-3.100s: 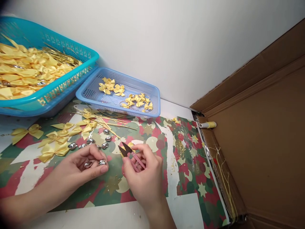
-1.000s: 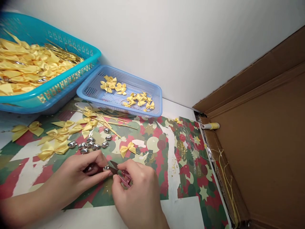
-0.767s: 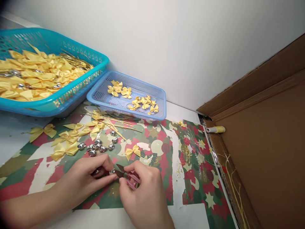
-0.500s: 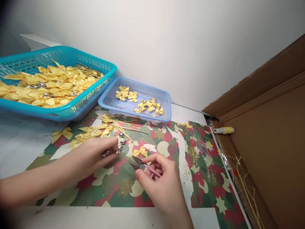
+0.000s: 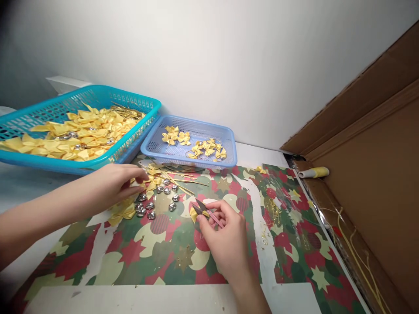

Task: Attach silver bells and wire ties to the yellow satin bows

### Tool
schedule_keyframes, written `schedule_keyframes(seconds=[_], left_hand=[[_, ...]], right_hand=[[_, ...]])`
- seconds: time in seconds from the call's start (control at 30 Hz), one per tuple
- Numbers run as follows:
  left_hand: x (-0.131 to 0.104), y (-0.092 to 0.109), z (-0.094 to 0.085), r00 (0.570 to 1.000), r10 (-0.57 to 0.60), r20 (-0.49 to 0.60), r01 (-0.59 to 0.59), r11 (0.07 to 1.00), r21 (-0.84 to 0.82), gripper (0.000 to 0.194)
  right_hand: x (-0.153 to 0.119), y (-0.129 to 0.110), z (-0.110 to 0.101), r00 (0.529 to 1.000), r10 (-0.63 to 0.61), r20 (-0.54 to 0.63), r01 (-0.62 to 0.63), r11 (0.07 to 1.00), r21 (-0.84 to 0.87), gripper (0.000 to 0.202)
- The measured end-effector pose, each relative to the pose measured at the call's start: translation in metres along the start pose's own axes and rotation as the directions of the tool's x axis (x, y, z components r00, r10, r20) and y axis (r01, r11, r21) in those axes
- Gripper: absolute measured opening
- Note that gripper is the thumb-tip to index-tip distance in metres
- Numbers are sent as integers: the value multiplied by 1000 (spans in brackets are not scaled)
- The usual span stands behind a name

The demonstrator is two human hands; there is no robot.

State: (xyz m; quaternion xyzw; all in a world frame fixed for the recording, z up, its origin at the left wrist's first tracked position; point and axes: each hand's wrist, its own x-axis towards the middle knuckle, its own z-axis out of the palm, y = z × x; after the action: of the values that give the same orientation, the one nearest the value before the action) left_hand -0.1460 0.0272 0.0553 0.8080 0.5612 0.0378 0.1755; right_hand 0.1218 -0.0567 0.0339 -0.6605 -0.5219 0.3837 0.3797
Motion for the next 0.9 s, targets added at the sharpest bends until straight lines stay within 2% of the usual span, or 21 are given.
schedule_keyframes(seconds=[0.07, 0.17, 0.37, 0.5, 0.6, 0.67, 0.77, 0.83, 0.9], left_hand=[[-4, -5, 0, 996, 4, 86, -7, 999, 33, 10], [-8, -7, 4, 989, 41, 142, -48, 998, 43, 21], [-5, -3, 11, 981, 114, 159, -114, 993, -10, 17], [-2, -3, 11, 976, 153, 153, -148, 988, -44, 16], [-1, -1, 7, 976, 179, 126, -157, 973, -168, 17], [-1, 3, 4, 976, 172, 134, -110, 919, -379, 20], [0, 8, 1, 970, 137, 201, 36, 737, -675, 30], [2, 10, 1, 964, 118, 240, 107, 654, -749, 30], [3, 12, 3, 961, 119, 249, 122, 627, -770, 26]], right_hand=[[0, 2, 1, 1000, -8, 15, 8, 1000, -7, 21], [2, 6, 2, 999, -27, 26, 28, 999, -22, 21], [1, 10, 9, 997, -69, 46, 71, 996, -59, 16], [-2, 7, 13, 996, -71, 55, 72, 997, -7, 14], [-3, 6, 16, 993, -106, 43, 104, 994, 34, 14], [-3, 7, 18, 993, -110, 38, 109, 993, 37, 13], [-3, 7, 19, 994, -104, 36, 102, 993, 56, 14], [-3, 6, 19, 993, -109, 37, 106, 991, 78, 14], [-5, 6, 19, 992, -120, 45, 115, 989, 92, 14]])
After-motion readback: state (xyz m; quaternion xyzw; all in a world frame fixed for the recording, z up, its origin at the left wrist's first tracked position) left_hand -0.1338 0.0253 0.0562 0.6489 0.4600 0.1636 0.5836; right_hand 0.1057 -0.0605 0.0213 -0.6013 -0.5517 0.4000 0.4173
